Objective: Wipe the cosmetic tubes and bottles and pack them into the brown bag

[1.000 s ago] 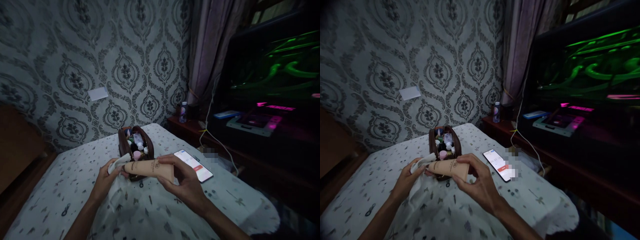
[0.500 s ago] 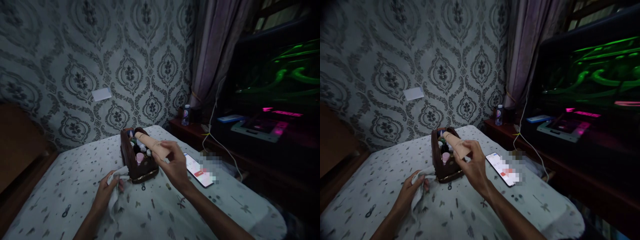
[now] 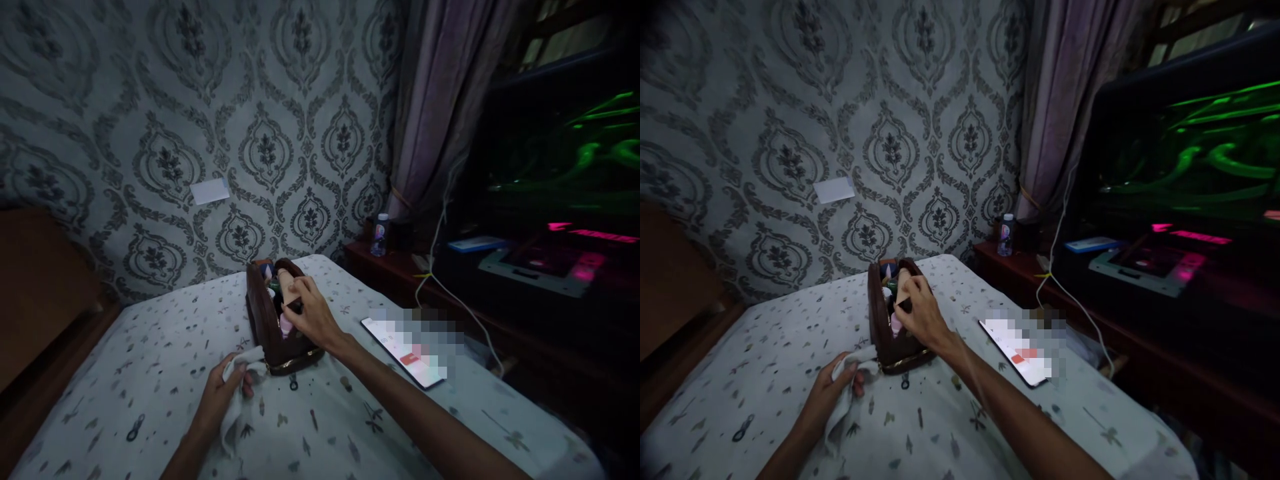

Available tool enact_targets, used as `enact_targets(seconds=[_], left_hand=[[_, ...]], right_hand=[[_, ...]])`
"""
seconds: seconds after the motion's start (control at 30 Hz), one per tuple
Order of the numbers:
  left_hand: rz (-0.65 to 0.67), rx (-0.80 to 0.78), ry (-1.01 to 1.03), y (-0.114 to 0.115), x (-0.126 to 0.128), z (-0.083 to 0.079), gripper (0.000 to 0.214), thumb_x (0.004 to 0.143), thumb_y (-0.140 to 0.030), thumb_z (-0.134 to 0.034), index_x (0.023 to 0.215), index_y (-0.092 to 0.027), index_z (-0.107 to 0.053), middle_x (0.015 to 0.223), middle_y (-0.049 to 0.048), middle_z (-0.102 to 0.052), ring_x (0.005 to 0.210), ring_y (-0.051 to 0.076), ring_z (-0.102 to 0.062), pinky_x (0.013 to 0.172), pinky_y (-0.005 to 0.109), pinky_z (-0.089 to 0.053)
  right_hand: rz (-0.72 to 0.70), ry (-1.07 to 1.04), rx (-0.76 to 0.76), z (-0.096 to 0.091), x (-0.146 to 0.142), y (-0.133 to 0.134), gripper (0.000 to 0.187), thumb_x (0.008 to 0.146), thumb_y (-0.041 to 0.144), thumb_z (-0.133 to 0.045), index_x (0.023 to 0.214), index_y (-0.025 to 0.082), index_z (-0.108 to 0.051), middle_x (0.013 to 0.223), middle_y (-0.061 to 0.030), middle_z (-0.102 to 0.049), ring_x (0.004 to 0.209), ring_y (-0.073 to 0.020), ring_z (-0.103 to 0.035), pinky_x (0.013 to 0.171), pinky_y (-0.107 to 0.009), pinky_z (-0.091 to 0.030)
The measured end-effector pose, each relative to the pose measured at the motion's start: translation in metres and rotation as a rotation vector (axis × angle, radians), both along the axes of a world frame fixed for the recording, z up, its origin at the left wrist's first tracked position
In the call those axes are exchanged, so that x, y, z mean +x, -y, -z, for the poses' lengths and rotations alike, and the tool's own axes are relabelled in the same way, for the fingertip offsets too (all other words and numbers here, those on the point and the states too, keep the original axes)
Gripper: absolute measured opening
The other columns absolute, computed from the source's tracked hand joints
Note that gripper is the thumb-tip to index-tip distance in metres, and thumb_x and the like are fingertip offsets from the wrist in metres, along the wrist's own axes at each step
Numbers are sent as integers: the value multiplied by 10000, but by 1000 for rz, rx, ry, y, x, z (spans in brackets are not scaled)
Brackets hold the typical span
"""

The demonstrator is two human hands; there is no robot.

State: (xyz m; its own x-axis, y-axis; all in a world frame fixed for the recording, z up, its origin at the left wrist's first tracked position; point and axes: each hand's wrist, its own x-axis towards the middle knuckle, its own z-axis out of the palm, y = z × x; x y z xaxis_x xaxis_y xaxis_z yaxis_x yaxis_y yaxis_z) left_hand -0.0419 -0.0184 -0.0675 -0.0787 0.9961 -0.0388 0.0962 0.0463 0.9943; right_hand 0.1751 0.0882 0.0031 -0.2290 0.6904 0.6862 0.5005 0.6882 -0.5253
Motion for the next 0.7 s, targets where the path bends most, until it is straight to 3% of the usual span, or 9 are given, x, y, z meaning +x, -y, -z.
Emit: enact_targets(seconds=[0.33,0.5,0.7], left_hand=[[61,25,0,-4,-7,13,464,798,-631,-653,817,-170,-606,617,7,-642,566,153,-564,570,252,-415],[80,39,-39,-4,-8,14,446,825,-617,-628,771,-176,-593,631,7,-644,587,156,-567,608,257,-424],[85,66,-69,-5,-9,14,411,850,-584,-609,797,-177,-618,674,16,-662,625,169,-598,632,259,-435]], right_hand=[[-2,265,-54,-13,3,4,212,853,217,-578,1063,186,-574,1164,-117,-575,986,-242,-607,804,-347,-511],[95,275,-116,-11,4,1,414,816,153,-579,1225,210,-551,1175,-105,-532,809,-187,-604,703,-309,-491],[34,269,-89,-6,8,-14,346,845,114,-532,1180,183,-589,1084,-103,-614,967,-218,-610,862,-340,-491]])
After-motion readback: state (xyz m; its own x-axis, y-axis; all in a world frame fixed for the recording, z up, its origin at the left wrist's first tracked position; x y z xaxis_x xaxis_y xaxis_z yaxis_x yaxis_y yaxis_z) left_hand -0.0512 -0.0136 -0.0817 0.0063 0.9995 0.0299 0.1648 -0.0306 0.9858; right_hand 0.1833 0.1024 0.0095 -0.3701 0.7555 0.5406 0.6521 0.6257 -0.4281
